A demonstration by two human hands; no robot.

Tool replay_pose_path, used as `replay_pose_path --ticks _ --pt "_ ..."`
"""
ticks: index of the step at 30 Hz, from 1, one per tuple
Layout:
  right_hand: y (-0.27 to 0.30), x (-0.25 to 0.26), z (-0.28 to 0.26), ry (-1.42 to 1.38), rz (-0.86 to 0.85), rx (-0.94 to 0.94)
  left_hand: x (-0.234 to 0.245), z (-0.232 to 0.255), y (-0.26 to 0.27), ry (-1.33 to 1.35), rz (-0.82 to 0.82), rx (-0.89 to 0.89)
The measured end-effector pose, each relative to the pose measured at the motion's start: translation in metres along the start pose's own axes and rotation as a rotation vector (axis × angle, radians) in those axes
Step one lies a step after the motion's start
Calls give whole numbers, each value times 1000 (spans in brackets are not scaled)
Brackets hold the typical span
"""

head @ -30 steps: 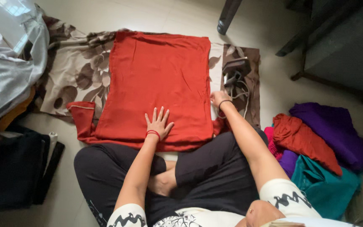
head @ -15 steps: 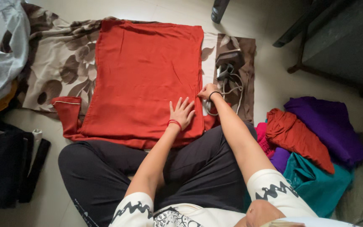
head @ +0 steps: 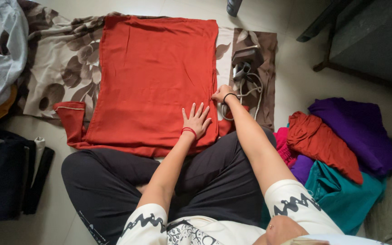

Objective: The person irons a red long-sleeved shirt laid out on a patterned cloth on the floor. They smooth the fabric with their hands and use a handheld electric iron to press the sleeves and the main body of the shirt.

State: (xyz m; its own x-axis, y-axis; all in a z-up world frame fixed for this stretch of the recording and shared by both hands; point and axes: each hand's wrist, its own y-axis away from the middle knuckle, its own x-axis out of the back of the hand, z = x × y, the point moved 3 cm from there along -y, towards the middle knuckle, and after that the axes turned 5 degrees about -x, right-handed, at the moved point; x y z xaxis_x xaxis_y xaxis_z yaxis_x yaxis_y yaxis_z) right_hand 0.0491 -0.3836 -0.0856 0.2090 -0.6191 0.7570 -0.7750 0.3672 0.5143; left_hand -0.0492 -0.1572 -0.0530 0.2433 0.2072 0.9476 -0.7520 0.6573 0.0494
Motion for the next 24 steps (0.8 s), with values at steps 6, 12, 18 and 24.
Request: replay_pose_path --ticks 6,12,18,24 --pt "-8 -2 8 -28 47 2 -5 -1 0 0 -5 3" --pt "-5 -2 5 -28 72 30 -9 -4 -3 18 82 -13" --pt "-1 0 6 -215 -8 43 -3 -25 -46 214 327 139" --pt "-19 -11 10 -437 -64 31 2 -27 -89 392 350 325"
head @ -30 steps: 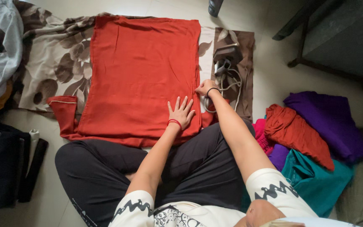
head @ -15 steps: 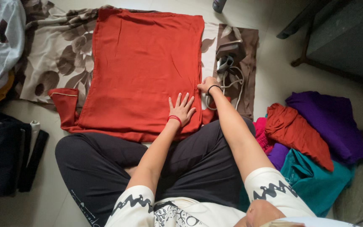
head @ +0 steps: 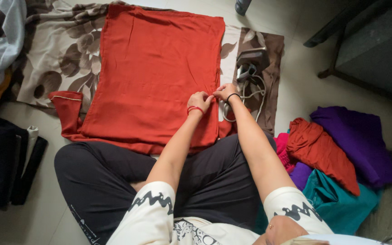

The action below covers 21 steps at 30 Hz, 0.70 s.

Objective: The person irons a red long-sleeved shirt laid out on a patterned cloth on the floor. They smooth the fabric with their hands and use a handheld electric iron to press the sleeves and the main body of the shirt.

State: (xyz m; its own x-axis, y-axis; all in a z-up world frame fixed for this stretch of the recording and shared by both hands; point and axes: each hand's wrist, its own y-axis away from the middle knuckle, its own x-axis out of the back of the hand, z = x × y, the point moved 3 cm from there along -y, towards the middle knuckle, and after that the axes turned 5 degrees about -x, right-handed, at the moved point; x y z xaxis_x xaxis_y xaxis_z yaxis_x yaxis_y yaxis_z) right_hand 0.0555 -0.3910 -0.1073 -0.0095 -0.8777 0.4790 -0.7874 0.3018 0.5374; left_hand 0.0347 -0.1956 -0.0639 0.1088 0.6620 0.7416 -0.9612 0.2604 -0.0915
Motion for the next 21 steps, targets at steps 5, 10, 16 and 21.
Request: replay_pose_path --ticks 5,10,16,21 --pt "-11 -5 2 -156 -72 36 -12 -1 -6 -28 20 118" --pt "-17 -4 5 -187 -73 49 0 -11 0 4 72 277" --pt "-18 -5 6 -196 -86 52 12 4 -4 51 -53 242" --pt "-18 -6 -6 49 -59 60 -14 -7 -21 -49 -110 305"
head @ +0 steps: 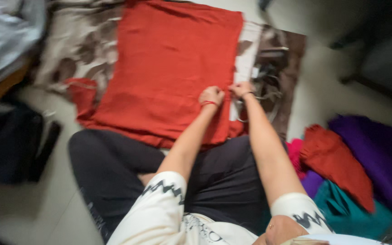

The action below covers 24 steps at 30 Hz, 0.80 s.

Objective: The person irons a red long-sleeved shirt laid out on a patterned cloth on the floor. They smooth the fabric with their hands and use a handheld electric iron to press the sleeves and the main body of the shirt.

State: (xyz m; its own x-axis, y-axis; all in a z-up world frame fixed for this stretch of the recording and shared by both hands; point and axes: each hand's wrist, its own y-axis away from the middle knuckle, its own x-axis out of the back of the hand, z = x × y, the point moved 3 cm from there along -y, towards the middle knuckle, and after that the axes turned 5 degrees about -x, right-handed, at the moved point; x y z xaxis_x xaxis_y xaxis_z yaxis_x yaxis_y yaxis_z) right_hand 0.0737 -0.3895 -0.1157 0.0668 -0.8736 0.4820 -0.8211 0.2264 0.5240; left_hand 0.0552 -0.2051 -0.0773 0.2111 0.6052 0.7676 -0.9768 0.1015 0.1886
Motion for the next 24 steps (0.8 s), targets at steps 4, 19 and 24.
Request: replay_pose_path --ticks 4,19,24 --pt "6 -5 0 -231 -74 -18 -8 -7 5 50 155 -72" --pt "6 -4 4 -116 -2 -95 25 -29 -3 51 302 -324" --pt "1 2 8 -178 -78 -155 33 -17 4 86 327 -417"
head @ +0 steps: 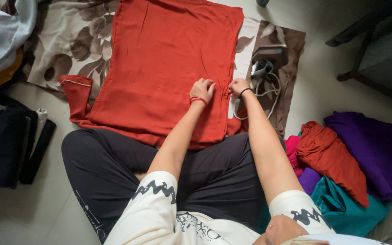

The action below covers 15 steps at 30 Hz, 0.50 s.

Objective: The person irons a red long-sleeved shirt laid out on a patterned cloth on the floor. They smooth the fabric with their hands and use a handheld electric iron to press the sleeves and the main body of the shirt.

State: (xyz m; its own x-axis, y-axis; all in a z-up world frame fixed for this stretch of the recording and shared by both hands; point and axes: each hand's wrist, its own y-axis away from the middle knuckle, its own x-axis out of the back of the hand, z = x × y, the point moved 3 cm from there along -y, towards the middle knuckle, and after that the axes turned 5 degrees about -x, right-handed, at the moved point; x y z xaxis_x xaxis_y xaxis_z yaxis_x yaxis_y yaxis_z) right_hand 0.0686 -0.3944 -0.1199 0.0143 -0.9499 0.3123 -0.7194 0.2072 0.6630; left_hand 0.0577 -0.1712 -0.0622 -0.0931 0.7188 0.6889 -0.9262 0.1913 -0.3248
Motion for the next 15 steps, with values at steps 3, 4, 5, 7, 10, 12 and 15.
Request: replay_pose_path --ticks 3,4,5,7,10,12,15 --pt "-3 1 2 0 -13 12 -4 13 -1 -26 -23 -19" --pt "-3 2 2 16 -6 18 -7 16 -1 -41 -32 -26" --pt "-4 1 2 31 1 23 -10 18 -1 -62 -39 -11" --pt "-6 2 3 39 -2 31 -17 16 -2 -103 -50 18" --pt "-6 1 5 35 -6 27 -29 9 -5 -117 -113 40" --pt "-6 1 4 60 24 12 -30 3 -8 -104 -66 18" --pt "-5 0 4 14 62 -17 -23 -7 -6 -114 -59 8"
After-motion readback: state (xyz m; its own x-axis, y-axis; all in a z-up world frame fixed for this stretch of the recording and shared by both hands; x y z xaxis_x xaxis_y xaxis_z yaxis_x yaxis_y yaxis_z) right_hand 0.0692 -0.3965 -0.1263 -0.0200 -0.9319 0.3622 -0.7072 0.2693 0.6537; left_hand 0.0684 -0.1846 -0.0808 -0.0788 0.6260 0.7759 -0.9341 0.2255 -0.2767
